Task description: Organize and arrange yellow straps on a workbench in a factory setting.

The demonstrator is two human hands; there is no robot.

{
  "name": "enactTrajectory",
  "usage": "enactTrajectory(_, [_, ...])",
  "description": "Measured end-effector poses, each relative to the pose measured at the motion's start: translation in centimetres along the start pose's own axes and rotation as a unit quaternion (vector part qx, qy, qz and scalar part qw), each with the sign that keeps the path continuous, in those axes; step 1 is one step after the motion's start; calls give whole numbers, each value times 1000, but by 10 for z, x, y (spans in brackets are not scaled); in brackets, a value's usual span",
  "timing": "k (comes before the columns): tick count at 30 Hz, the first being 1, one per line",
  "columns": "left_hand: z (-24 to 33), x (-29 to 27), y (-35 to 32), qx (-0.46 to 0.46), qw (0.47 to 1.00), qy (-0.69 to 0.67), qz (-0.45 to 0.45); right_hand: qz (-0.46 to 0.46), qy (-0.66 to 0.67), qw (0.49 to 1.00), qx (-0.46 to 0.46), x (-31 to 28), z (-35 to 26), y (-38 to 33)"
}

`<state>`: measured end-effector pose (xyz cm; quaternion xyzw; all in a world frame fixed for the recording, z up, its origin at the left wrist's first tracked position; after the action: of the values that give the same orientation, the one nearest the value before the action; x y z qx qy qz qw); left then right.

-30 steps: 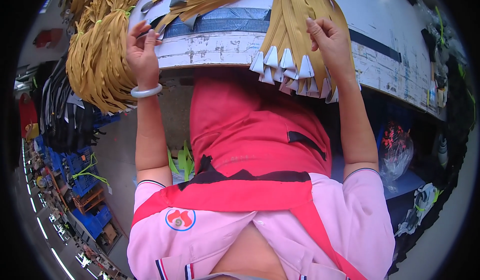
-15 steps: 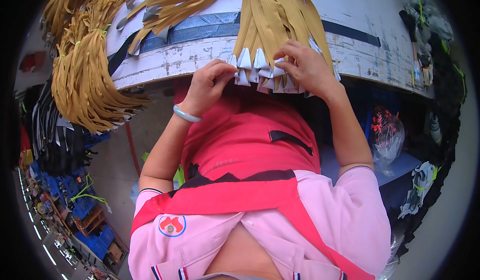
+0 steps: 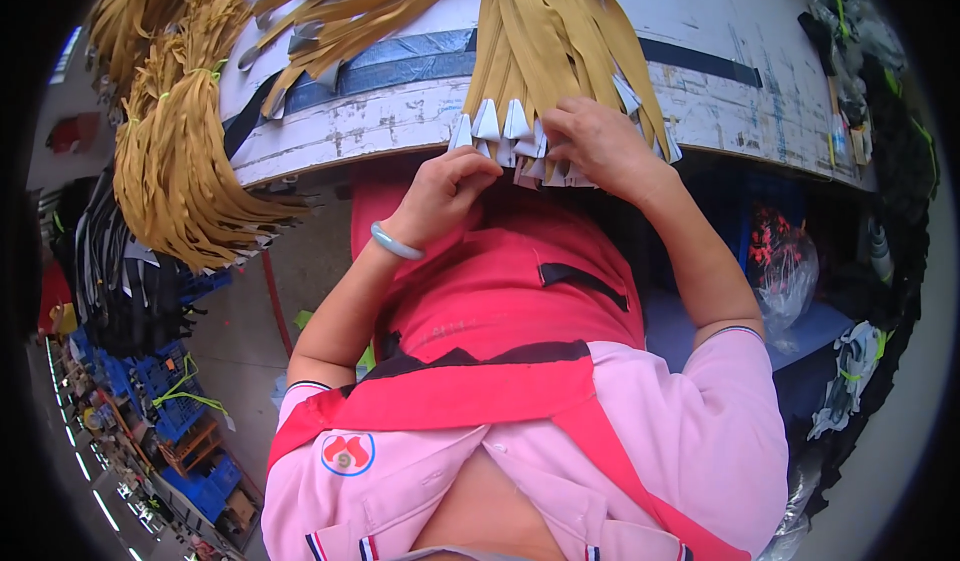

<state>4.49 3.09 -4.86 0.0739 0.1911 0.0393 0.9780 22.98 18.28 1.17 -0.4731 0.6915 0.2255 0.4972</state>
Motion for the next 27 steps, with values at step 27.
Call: enactTrajectory(27, [8,-43,48,-91,915,-391,24,-95,536,837,-51,-7,-8,63])
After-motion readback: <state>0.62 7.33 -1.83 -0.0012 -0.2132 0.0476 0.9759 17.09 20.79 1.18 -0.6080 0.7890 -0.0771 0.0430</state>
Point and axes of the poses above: each hand's wrist, its own y-axis towards the middle knuckle, its own x-axis out of the palm, z = x × y, the point moved 1 cm from there along y, towards the middle knuckle, and after that the axes turned 1 degree about z, right-handed, at the moved point
